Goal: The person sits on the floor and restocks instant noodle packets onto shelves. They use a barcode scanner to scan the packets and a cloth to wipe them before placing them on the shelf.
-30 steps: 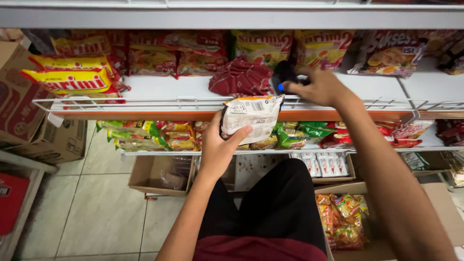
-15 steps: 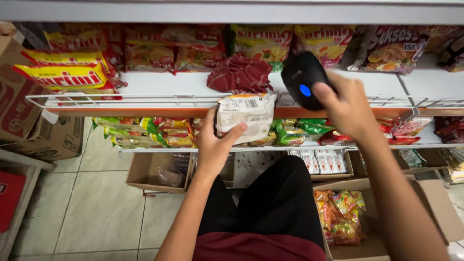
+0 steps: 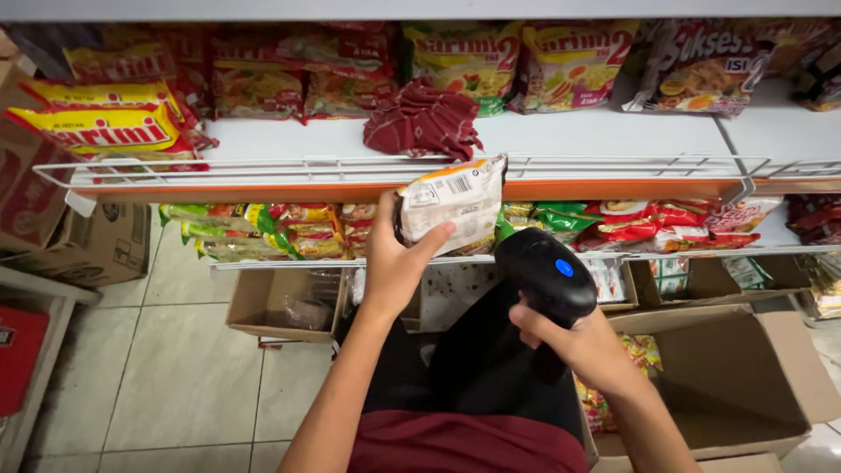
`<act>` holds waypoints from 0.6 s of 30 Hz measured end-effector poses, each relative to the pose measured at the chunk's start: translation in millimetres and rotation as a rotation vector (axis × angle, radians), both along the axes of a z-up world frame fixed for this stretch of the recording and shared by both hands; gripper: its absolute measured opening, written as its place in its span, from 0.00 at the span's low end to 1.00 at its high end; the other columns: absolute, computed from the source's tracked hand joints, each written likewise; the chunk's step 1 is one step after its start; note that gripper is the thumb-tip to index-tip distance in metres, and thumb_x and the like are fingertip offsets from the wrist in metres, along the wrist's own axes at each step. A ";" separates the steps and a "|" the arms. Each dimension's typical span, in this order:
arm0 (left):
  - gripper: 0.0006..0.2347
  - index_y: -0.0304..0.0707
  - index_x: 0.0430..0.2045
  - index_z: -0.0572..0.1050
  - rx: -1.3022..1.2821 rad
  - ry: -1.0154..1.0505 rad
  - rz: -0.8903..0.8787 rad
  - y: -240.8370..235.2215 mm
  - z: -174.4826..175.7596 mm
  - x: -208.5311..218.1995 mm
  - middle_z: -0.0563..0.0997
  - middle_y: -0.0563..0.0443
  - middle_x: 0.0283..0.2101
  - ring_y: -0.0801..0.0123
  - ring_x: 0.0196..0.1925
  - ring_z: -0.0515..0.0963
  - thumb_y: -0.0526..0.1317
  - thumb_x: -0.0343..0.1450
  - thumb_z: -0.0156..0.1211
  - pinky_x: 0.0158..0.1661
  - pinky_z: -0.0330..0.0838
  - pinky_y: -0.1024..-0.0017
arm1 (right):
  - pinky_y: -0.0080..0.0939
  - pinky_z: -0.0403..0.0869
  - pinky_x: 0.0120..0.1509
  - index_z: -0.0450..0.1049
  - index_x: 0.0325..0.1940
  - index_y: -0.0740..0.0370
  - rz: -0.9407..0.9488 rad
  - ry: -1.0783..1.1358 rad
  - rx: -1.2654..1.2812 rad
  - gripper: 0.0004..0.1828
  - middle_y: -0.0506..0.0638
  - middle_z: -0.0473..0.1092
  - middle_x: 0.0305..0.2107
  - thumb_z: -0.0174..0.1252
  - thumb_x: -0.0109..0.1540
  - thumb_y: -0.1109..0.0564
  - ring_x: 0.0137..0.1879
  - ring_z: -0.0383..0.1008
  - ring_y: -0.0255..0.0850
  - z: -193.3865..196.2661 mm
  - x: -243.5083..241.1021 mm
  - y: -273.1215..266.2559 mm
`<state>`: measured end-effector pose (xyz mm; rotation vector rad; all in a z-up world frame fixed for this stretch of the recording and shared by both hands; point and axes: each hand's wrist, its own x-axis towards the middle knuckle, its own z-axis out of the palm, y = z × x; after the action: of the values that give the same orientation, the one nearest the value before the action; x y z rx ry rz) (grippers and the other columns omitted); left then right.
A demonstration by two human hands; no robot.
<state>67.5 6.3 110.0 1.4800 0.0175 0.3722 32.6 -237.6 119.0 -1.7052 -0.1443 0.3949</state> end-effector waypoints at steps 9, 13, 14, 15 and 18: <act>0.25 0.34 0.54 0.68 0.112 -0.022 -0.025 -12.0 -7.2 1.6 0.84 0.45 0.46 0.70 0.48 0.83 0.38 0.65 0.73 0.51 0.77 0.72 | 0.38 0.65 0.29 0.70 0.31 0.64 -0.020 -0.040 0.045 0.07 0.47 0.66 0.17 0.61 0.61 0.61 0.24 0.66 0.34 35.6 -12.4 -15.1; 0.24 0.33 0.54 0.68 0.139 -0.070 -0.031 -17.5 -4.1 1.8 0.84 0.45 0.47 0.69 0.49 0.82 0.37 0.66 0.72 0.52 0.76 0.71 | 0.39 0.66 0.30 0.71 0.32 0.65 -0.037 -0.010 0.040 0.06 0.47 0.66 0.18 0.61 0.61 0.61 0.25 0.66 0.35 42.5 -17.1 -27.7; 0.24 0.33 0.54 0.68 0.126 -0.086 -0.047 -18.8 -2.9 2.6 0.83 0.45 0.47 0.69 0.49 0.82 0.37 0.66 0.72 0.52 0.76 0.71 | 0.39 0.66 0.30 0.71 0.32 0.65 -0.052 0.006 0.029 0.06 0.47 0.66 0.18 0.61 0.61 0.62 0.25 0.66 0.35 42.5 -18.9 -30.3; 0.24 0.33 0.54 0.68 0.113 -0.100 -0.062 -20.3 -1.8 2.5 0.83 0.45 0.48 0.69 0.49 0.82 0.37 0.66 0.72 0.52 0.76 0.71 | 0.39 0.66 0.30 0.71 0.32 0.65 -0.051 0.022 0.040 0.06 0.47 0.66 0.18 0.61 0.60 0.62 0.25 0.66 0.35 41.7 -21.0 -32.4; 0.23 0.32 0.53 0.69 0.243 -0.170 -0.032 -23.7 4.1 1.8 0.82 0.43 0.47 0.67 0.49 0.79 0.36 0.66 0.73 0.52 0.74 0.69 | 0.40 0.67 0.30 0.71 0.33 0.66 -0.055 0.049 0.116 0.05 0.47 0.66 0.18 0.61 0.60 0.63 0.25 0.66 0.36 39.7 -28.2 -41.5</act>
<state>69.2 -17.4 114.1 1.6813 -0.1933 0.4860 4.5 -279.1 158.7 -1.5803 -0.0826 0.3796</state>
